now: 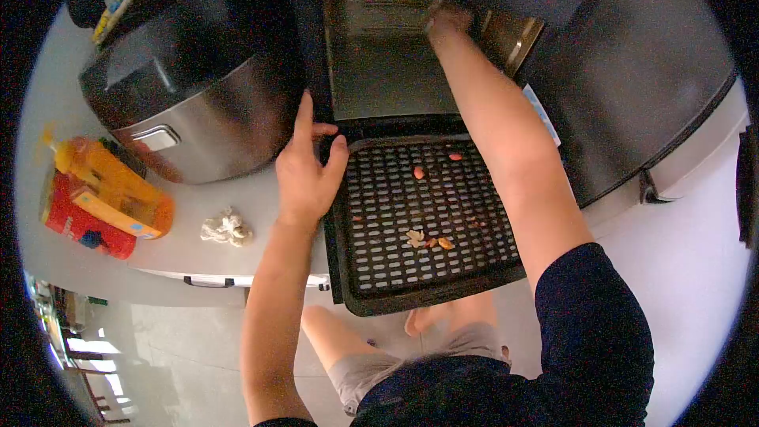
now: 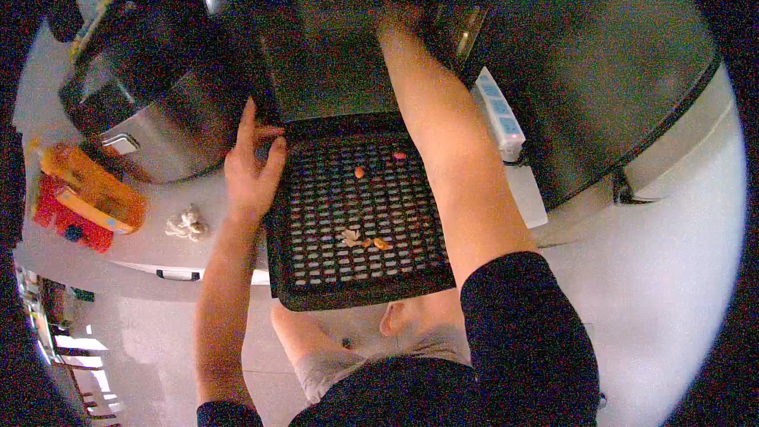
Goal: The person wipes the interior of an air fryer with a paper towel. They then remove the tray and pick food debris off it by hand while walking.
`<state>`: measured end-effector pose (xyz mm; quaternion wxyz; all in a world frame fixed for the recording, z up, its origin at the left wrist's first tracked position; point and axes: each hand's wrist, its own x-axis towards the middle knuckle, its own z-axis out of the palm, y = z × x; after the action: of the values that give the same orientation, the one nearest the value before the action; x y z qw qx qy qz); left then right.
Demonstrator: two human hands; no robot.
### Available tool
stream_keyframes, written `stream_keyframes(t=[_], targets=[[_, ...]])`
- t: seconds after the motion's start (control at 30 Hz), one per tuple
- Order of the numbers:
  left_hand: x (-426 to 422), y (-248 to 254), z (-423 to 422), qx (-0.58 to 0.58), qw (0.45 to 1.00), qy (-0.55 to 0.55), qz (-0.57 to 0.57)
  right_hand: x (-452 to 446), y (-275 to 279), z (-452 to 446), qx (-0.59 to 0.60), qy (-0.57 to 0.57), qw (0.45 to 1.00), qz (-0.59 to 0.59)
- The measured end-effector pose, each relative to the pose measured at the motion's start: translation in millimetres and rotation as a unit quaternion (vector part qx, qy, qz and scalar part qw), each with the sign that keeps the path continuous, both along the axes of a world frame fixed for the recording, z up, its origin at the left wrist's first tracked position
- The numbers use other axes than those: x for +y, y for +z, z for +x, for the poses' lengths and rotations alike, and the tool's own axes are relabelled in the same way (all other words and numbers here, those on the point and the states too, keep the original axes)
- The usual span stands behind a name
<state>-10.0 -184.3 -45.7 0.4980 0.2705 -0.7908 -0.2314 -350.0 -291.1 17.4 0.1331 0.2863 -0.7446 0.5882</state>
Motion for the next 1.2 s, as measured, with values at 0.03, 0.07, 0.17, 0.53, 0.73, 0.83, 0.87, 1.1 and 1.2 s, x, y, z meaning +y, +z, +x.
stream_keyframes(t=[0.03, 0.07, 0.17, 0.53, 0.73, 0.83, 0.87, 1.1, 1.2], targets=[[0.4, -0.3, 0.4, 0.001, 1.0, 0.001, 0.004, -3.7, 5.0, -0.8, 0.015, -0.012, 0.999, -0.037], [0.4, -0.3, 0.8, 0.0, 1.0, 0.001, 0.007, -10.0, 7.0, 1.5, 0.035, -0.024, 0.997, -0.072], [1.8, 1.3, 0.6, -0.008, 1.0, 0.005, -0.002, -43.7, -22.6, 19.4, 0.154, -0.023, 0.984, -0.088], [5.0, 7.9, 3.7, -0.04, 0.997, -0.003, 0.06, 19.2, -22.6, 56.8, 0.537, 0.005, 0.804, 0.254], [1.7, 1.7, 3.4, -0.013, 1.0, -0.001, 0.024, -5.0, 6.8, 18.6, 0.287, -0.037, 0.928, 0.236], [3.2, 4.8, 3.1, -0.01, 0.999, -0.003, 0.044, -2.9, 35.2, 14.5, 0.203, 0.037, 0.953, 0.22], [5.4, 8.9, 4.6, -0.024, 0.997, -0.002, 0.073, 1.5, 42.3, 14.2, 0.193, 0.067, 0.954, 0.221], [0.4, 3.1, 4.7, -0.037, 0.999, -0.001, 0.033, -1.4, 59.6, 64.3, 0.21, 0.211, 0.925, 0.236], [2.3, 3.7, 6.5, -0.043, 0.998, 0.0, 0.055, -17.7, 48.1, 84.9, 0.237, 0.218, 0.918, 0.232]])
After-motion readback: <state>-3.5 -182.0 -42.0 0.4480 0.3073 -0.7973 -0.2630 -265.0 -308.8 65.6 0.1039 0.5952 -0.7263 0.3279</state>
